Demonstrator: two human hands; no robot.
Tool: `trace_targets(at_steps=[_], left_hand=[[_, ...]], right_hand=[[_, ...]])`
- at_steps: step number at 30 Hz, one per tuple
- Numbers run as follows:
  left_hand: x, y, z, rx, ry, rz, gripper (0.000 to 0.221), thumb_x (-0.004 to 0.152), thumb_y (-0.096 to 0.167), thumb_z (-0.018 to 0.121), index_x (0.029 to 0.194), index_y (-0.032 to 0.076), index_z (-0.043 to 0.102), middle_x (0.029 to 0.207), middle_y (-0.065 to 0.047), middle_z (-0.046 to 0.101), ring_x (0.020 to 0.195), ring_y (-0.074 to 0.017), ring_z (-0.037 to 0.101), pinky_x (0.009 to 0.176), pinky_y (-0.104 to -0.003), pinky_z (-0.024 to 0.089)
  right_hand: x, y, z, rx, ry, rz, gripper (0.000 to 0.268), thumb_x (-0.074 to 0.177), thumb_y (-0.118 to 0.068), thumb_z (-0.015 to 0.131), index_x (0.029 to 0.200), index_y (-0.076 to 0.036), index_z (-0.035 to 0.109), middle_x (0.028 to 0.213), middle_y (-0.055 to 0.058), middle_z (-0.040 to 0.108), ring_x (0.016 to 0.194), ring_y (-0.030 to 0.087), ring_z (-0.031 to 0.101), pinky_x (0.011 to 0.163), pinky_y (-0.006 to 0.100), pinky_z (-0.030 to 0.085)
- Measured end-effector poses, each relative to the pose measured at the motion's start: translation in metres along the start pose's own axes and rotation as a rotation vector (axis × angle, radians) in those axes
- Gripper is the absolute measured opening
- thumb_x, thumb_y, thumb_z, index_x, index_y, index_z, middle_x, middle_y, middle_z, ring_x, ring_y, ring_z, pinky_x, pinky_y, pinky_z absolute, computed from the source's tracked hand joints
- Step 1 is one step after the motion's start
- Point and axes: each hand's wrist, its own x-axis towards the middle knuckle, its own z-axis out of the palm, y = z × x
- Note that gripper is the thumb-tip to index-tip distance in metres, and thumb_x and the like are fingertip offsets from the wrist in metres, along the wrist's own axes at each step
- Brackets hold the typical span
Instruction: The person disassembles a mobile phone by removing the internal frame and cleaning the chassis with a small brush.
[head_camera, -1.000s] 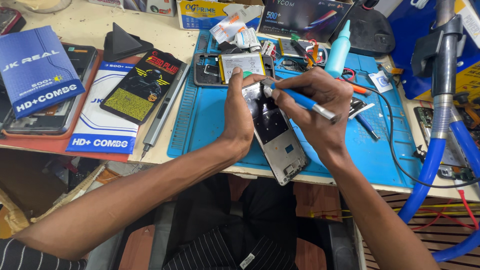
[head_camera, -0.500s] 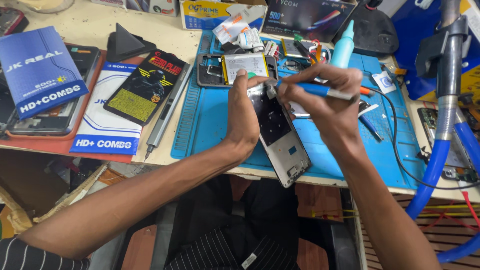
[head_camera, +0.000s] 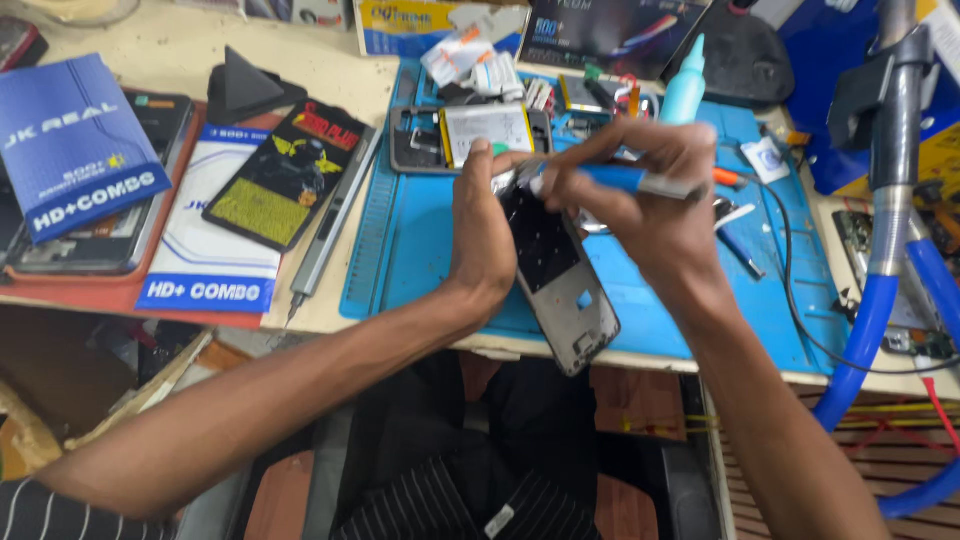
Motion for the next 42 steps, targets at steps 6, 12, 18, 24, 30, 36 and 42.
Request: trace_targets(at_steps=[6,12,18,24,30,36,42], left_hand=[[0.0,0.0,0.0,-0.187,0.014,-0.224,0.068,0.113,0.046,0.026,0.112,-0.007,0.068,0.095,-0.016,0.073,0.081,-0.0228,0.071,0.076,-0.035,0.061],[0.001,-0.002,0.001,-0.063,0.036,-0.143,0.071,0.115,0.046,0.027,0.112,-0.009,0.071,0.096,-0.017,0.075,0.085,-0.0225,0.071,0.082,-0.033,0.059],[0.0,0.003,-0.002,-0.016,0.014,-0.168,0.072,0.112,0.046,0.027,0.109,-0.008,0.074,0.093,-0.016,0.075,0.085,-0.0211,0.071,0.082,-0.032,0.058],[-0.001,0.001,-0.001,0.017,0.055,-0.179,0.072,0.112,0.047,0.028,0.109,-0.008,0.074,0.093,-0.017,0.074,0.084,-0.0217,0.069,0.08,-0.033,0.057],[-0.001,0.005,-0.001,0.039,0.083,-0.199,0.07,0.109,0.047,0.028,0.109,-0.007,0.073,0.093,-0.015,0.074,0.086,-0.0208,0.069,0.082,-0.033,0.056],[-0.003,0.003,-0.002,0.017,0.061,-0.188,0.073,0.112,0.047,0.026,0.112,-0.008,0.074,0.095,-0.015,0.074,0.086,-0.0182,0.07,0.081,-0.03,0.057],[0.0,0.011,-0.002,-0.336,-0.016,-0.414,0.069,0.107,0.048,0.024,0.104,-0.006,0.067,0.082,-0.019,0.069,0.067,-0.0261,0.07,0.063,-0.041,0.065]], right_hand=[[0.001,0.002,-0.001,-0.105,0.012,-0.041,0.01,0.091,0.003,0.076,0.1,0.007,0.076,0.09,0.014,0.077,0.081,0.017,0.077,0.079,0.027,0.065],[0.0,-0.001,-0.001,-0.086,0.007,-0.009,0.013,0.089,0.002,0.074,0.1,0.008,0.075,0.088,0.014,0.077,0.08,0.016,0.077,0.077,0.027,0.065],[-0.002,-0.001,-0.001,-0.015,-0.002,0.01,0.011,0.09,0.001,0.075,0.099,0.007,0.075,0.092,0.014,0.077,0.083,0.015,0.077,0.079,0.026,0.065],[-0.001,0.002,0.002,-0.059,0.017,-0.003,0.009,0.088,0.003,0.077,0.097,0.007,0.076,0.088,0.015,0.077,0.078,0.016,0.076,0.074,0.027,0.064],[-0.004,0.004,0.006,-0.036,0.053,-0.006,0.008,0.092,0.003,0.075,0.1,0.007,0.075,0.088,0.015,0.076,0.079,0.015,0.077,0.074,0.027,0.065],[-0.008,0.0,0.005,0.002,0.05,0.018,0.011,0.092,0.001,0.075,0.102,0.006,0.075,0.088,0.014,0.077,0.078,0.015,0.076,0.072,0.026,0.065],[-0.011,0.006,0.005,-0.287,0.129,-0.107,0.009,0.094,0.001,0.077,0.101,0.006,0.077,0.088,0.013,0.078,0.078,0.017,0.077,0.07,0.027,0.063]])
